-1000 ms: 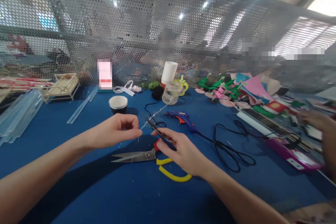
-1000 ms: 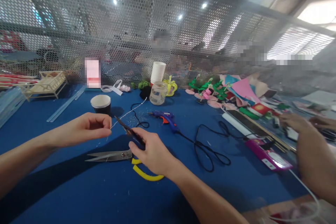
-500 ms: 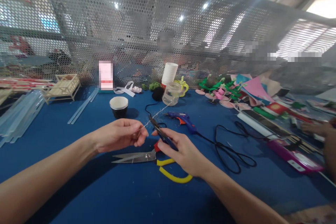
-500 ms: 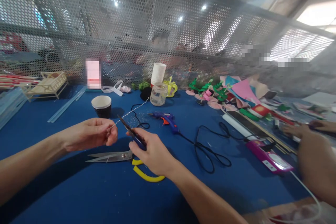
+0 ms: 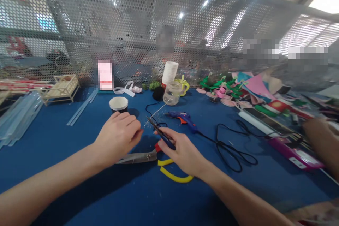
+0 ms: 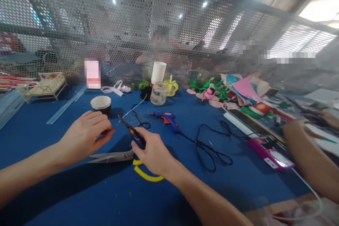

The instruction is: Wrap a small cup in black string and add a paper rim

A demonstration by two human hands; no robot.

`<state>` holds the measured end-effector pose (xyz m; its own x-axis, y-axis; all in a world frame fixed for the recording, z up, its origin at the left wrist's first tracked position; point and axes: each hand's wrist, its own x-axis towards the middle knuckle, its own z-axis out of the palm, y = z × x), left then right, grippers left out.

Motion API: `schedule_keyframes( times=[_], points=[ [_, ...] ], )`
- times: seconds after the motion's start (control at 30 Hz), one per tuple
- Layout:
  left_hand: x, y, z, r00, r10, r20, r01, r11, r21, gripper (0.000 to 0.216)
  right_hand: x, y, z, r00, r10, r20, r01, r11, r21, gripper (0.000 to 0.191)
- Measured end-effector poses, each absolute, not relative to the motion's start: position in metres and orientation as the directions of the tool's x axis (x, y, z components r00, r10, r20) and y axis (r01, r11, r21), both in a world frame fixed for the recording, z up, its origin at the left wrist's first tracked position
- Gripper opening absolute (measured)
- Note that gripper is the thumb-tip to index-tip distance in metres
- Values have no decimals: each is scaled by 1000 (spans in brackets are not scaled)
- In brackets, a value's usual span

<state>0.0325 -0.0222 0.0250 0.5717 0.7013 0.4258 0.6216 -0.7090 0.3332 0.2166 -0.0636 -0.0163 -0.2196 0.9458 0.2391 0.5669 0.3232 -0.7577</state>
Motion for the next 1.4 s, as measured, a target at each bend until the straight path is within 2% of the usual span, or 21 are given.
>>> schedule_keyframes(
  times=[0.03, 0.1, 0.17, 0.23, 0.33, 0.43, 0.47, 0.53, 0.57, 0.63, 0.67, 0.7, 0.73, 0.8, 0.87, 0.93, 1.0, 1.07, 1.2, 1.4],
  points=[
    [33, -23, 25, 559, 717, 417, 614, -695, 373, 22, 217, -64, -16, -219, 946, 239, 557, 322, -765, 23],
    [32, -20, 24, 544, 798, 258, 510, -559, 653, 25, 217, -64, -15, -226, 943, 244, 518, 329, -790, 22],
    [29, -15, 21, 594, 804, 20, 293, -240, 926, 30, 218, -65, -12, -247, 938, 243, 485, 337, -807, 21],
    [26, -10, 16, 708, 698, -105, 88, 59, 994, 28, 218, -66, -10, -265, 936, 232, 483, 337, -808, 21],
    [24, -6, 7, 822, 556, -125, -48, 285, 957, 24, 218, -67, -8, -280, 937, 211, 491, 328, -807, 19],
    [25, -8, 5, 845, 525, -102, -48, 265, 963, 29, 218, -68, -7, -291, 936, 200, 485, 325, -812, 18],
    [25, -9, 6, 839, 534, -103, -4, 196, 981, 29, 217, -68, -8, -294, 935, 199, 485, 325, -812, 18],
    [27, -12, 11, 784, 616, -83, 169, -83, 982, 25, 217, -68, -9, -284, 937, 204, 493, 325, -807, 19],
    [29, -13, 13, 733, 679, -31, 286, -267, 920, 22, 216, -67, -10, -270, 941, 205, 504, 320, -803, 20],
    [32, -16, 16, 612, 768, 189, 508, -565, 650, 17, 216, -66, -13, -233, 951, 203, 530, 299, -794, 21],
    [33, -18, 17, 568, 770, 290, 577, -625, 527, 17, 215, -65, -13, -216, 955, 203, 539, 290, -791, 21],
    [34, -19, 17, 540, 765, 351, 614, -643, 458, 17, 215, -65, -14, -205, 957, 203, 543, 284, -790, 21],
    [34, -19, 17, 528, 775, 348, 619, -631, 467, 17, 216, -65, -14, -203, 958, 204, 537, 283, -794, 21],
    [33, -18, 17, 544, 814, 206, 533, -524, 664, 19, 216, -65, -12, -214, 954, 210, 504, 292, -813, 22],
    [30, -15, 16, 615, 789, 13, 336, -277, 900, 24, 217, -65, -11, -232, 951, 206, 468, 295, -833, 22],
    [26, -11, 14, 709, 698, -102, 140, 2, 990, 25, 217, -65, -9, -247, 950, 191, 450, 287, -846, 23],
    [24, -8, 9, 778, 609, -152, 37, 197, 980, 24, 217, -65, -8, -259, 950, 172, 441, 275, -854, 22],
    [23, -6, 4, 817, 556, -151, -29, 302, 953, 25, 218, -65, -7, -273, 952, 136, 433, 248, -867, 21],
    [24, -6, -5, 863, 495, -98, -134, 412, 901, 23, 218, -67, -6, -304, 950, 69, 398, 192, -897, 23],
    [30, -17, -7, 911, 407, -69, -153, 489, 859, 28, 216, -71, -2, -329, 941, 75, 339, 192, -921, 23]
  ],
)
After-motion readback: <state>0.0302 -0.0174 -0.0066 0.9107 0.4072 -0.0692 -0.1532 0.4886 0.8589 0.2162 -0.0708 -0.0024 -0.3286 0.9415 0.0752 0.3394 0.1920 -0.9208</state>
